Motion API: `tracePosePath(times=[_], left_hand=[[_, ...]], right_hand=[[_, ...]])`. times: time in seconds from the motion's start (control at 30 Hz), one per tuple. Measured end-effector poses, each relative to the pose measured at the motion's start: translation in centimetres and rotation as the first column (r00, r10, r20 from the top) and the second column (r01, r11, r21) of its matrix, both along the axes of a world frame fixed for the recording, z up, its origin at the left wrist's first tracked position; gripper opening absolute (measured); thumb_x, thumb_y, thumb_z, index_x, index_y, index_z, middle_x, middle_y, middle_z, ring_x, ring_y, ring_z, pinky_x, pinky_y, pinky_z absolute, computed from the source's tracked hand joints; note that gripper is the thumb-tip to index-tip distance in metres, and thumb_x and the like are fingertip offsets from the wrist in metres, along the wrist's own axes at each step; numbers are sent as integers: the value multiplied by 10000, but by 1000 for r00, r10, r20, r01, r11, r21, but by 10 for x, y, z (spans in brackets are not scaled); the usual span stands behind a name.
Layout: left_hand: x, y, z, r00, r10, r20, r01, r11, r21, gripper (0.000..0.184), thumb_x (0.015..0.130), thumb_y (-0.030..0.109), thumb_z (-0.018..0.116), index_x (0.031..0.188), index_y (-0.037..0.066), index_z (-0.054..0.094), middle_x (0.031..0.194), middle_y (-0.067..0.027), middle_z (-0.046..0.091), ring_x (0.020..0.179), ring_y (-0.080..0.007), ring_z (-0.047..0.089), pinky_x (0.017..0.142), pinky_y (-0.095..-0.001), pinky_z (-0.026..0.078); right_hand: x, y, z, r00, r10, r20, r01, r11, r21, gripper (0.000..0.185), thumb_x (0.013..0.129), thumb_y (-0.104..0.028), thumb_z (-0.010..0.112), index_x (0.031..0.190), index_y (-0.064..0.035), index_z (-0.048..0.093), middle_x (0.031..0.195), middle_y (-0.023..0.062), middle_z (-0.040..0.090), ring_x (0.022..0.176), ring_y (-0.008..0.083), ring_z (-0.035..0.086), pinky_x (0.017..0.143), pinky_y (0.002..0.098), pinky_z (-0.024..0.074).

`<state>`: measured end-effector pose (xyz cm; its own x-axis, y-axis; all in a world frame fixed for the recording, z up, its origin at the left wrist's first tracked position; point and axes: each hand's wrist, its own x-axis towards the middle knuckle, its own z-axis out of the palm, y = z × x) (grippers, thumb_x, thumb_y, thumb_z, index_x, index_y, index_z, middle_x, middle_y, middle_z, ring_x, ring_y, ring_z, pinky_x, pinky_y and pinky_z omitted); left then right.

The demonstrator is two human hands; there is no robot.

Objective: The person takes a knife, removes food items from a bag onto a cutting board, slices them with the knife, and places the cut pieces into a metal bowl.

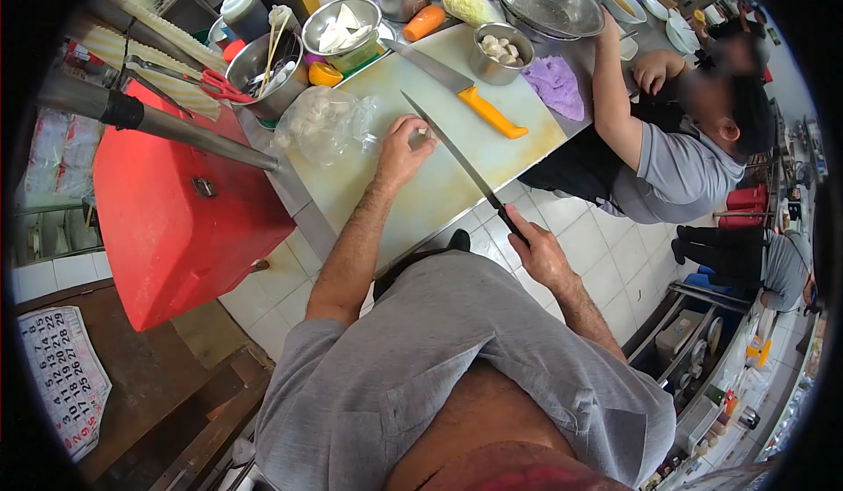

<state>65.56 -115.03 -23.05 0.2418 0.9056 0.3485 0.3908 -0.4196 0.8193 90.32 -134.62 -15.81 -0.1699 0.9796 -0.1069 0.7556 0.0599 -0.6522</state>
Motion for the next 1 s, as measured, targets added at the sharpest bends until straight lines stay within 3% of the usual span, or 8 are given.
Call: tracePosePath(times=[0.07,0.13,0.23,0.6,0.67,0.8,0.87,1.0], left_hand=[[1,1,-1,1000,-4,3,4,1000,7,268,733,116,712,952,36,581,1048,-116,565,989,-282,552,892,-376,449],[1,1,-2,1000,0,25,0,1000,-27,273,729,120,716,955,39,586,1047,-119,567,987,-281,555,891,-371,449],[-1,2,-3,1000,-9,-1,9,999,-43,266,748,110,717,970,22,600,1076,-121,570,1018,-263,568,899,-353,452],[2,1,-8,998,6,61,-5,1000,-18,302,720,97,723,972,31,570,1034,-124,570,967,-285,569,873,-376,463],[-1,-1,-15,997,5,83,-4,1000,-14,318,719,93,726,983,27,561,1039,-129,564,970,-287,569,876,-379,463],[-1,-2,-11,999,35,30,-35,999,-13,382,718,92,740,1034,17,538,1077,-132,543,1008,-277,553,900,-372,455],[-1,-4,-10,1000,27,13,-27,999,-25,402,711,97,733,1045,18,522,1077,-143,534,1016,-294,544,903,-384,450],[4,-2,-11,999,34,18,-33,999,-38,492,737,152,720,1145,14,480,1143,-175,497,1111,-332,477,956,-419,401]], right_hand=[[1,3,1,1000,-3,-7,3,1000,-25,604,877,-98,601,1423,-199,365,871,186,629,776,350,619,703,420,506],[1,8,4,994,-28,-105,12,989,-145,590,888,-85,605,1422,-175,369,1152,215,609,1018,356,613,852,389,493],[-1,14,5,987,-27,-157,2,988,-157,579,884,-78,610,1411,-146,383,1222,212,577,1087,349,592,886,382,484],[-33,57,-11,995,15,-100,-25,995,-94,573,878,-60,578,1409,-118,370,1204,220,578,1030,382,598,852,398,492],[-30,46,-20,997,37,-69,-34,999,40,598,868,-89,578,1419,-164,357,843,218,614,778,382,611,701,449,491],[-23,25,0,986,-11,167,32,992,-123,613,864,-84,590,1419,-228,376,882,179,621,785,353,622,751,420,514],[-18,22,-5,975,-23,222,21,1000,10,603,863,-101,592,1407,-275,397,798,137,568,708,315,602,699,419,518],[-19,26,2,977,-80,199,71,996,51,584,865,-112,575,1400,-265,398,872,143,585,737,305,621,656,416,534]])
